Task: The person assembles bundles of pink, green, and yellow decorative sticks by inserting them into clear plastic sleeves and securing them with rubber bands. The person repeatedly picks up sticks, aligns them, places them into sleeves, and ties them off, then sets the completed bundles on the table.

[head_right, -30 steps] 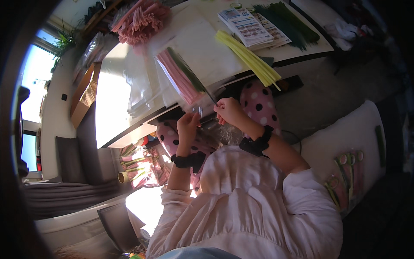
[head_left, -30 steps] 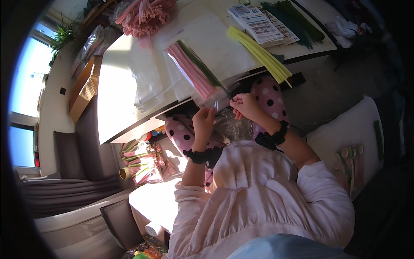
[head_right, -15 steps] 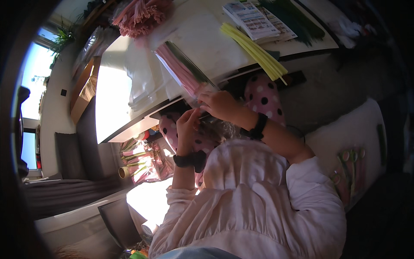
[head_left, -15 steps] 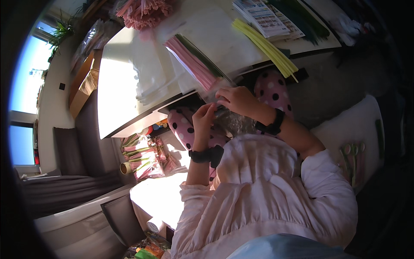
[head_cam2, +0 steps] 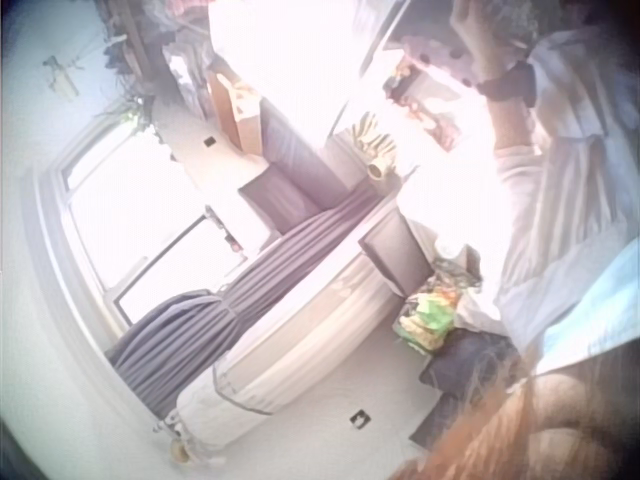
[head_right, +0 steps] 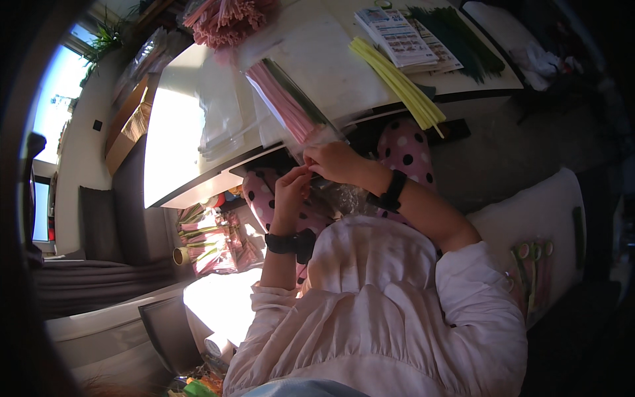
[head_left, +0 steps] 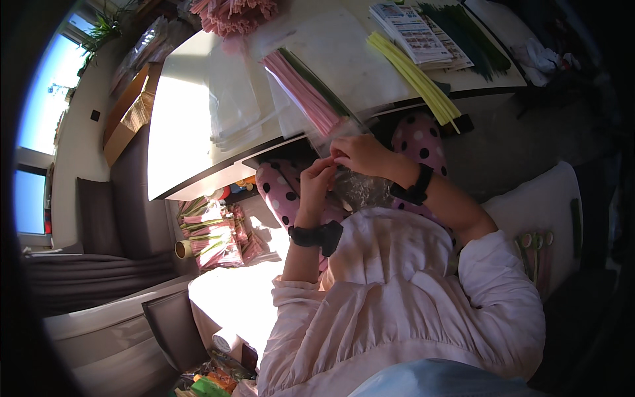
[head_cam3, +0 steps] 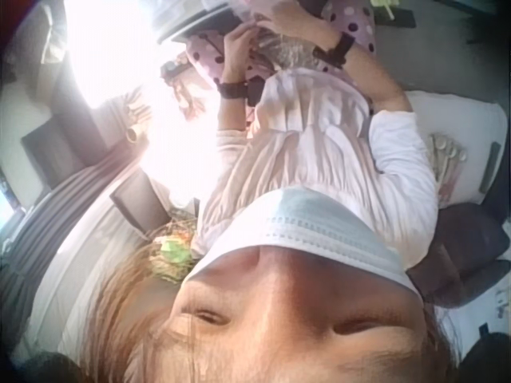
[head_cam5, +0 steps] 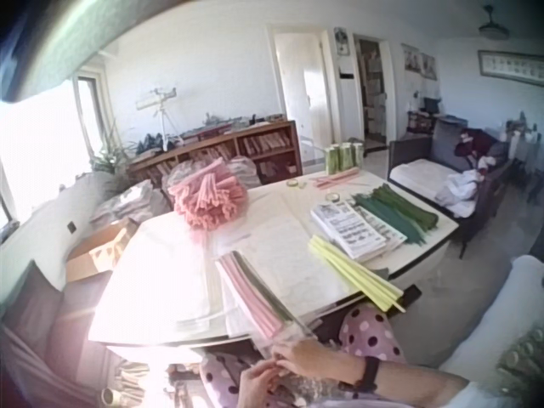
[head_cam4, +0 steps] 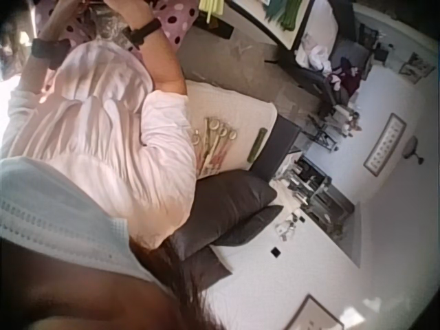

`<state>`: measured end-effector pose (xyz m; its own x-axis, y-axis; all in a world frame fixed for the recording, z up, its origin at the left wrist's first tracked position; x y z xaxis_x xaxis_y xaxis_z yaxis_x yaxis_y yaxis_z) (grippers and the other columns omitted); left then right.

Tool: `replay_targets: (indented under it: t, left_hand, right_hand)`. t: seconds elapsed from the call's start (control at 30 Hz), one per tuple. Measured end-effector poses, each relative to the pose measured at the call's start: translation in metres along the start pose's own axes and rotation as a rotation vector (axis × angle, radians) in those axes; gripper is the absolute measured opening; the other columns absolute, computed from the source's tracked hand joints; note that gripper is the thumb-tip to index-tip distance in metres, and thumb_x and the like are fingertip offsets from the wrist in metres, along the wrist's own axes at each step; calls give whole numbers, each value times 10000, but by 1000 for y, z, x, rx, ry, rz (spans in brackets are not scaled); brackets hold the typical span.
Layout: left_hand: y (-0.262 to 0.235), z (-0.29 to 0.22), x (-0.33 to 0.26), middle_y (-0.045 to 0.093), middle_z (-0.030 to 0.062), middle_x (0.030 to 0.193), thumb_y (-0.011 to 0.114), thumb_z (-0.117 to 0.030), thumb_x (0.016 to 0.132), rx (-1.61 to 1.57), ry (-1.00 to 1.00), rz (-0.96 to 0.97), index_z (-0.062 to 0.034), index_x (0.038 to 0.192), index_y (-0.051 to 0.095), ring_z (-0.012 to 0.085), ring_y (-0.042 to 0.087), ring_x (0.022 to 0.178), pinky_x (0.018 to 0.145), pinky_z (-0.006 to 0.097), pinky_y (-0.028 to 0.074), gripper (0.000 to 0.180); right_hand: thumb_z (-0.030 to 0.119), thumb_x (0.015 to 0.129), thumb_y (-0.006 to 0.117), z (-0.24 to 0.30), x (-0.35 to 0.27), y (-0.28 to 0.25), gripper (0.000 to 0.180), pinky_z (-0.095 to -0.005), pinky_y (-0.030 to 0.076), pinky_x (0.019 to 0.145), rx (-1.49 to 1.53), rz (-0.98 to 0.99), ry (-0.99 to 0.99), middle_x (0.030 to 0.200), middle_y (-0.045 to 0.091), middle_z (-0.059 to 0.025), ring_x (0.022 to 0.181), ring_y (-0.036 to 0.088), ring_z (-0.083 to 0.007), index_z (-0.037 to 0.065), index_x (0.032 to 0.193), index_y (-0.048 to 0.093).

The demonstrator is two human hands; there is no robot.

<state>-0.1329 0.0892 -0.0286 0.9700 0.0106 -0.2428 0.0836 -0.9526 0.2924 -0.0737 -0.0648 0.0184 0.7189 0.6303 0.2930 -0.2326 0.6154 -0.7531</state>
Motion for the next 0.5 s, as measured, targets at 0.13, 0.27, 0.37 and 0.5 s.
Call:
replay_targets:
  t: [0.13, 0.27, 0.37, 0.5]
  left_hand:
    - [-4, -7, 3, 519, 1, 630, 543, -135, 874, 27, -58, 4, 1, 898, 639, 57, 422, 473, 428, 194, 311, 168]
    - [-4, -12, 14, 516, -4, 598, 530, -176, 885, -49, -117, -20, -26, 808, 621, 62, 415, 452, 409, 198, 297, 192]
    - [-3, -15, 24, 511, -13, 580, 546, -186, 881, 77, -51, 25, -42, 772, 615, 60, 414, 444, 399, 198, 290, 193]
    - [-2, -17, 28, 502, -18, 561, 571, -184, 868, 75, -66, -34, -46, 752, 617, 56, 425, 447, 402, 193, 292, 186]
  right_hand:
    - [193, 814, 620, -1, 0, 3, 134, -410, 480, 593, -79, 2, -118, 790, 596, -90, 692, 613, -314, 88, 874, 565]
    - [213, 851, 584, -2, -4, 7, 148, -418, 470, 548, -204, -15, -187, 805, 569, -87, 669, 611, -320, 91, 919, 534]
    - [184, 865, 573, -2, -5, 12, 137, -405, 468, 535, -189, -45, -193, 799, 560, -97, 664, 607, -324, 79, 929, 512]
    - [118, 890, 558, -11, -14, 2, 99, -326, 448, 498, 135, -344, -53, 762, 553, -78, 585, 598, -248, 58, 912, 482]
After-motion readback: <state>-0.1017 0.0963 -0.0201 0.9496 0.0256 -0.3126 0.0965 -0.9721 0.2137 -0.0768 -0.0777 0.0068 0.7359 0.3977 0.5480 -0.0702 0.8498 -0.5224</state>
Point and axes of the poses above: each hand's wrist, its own x-axis towards the middle knuckle, its own y-axis out of the palm, z = x × y, the point moved 1 cm from there along x, towards the middle knuckle
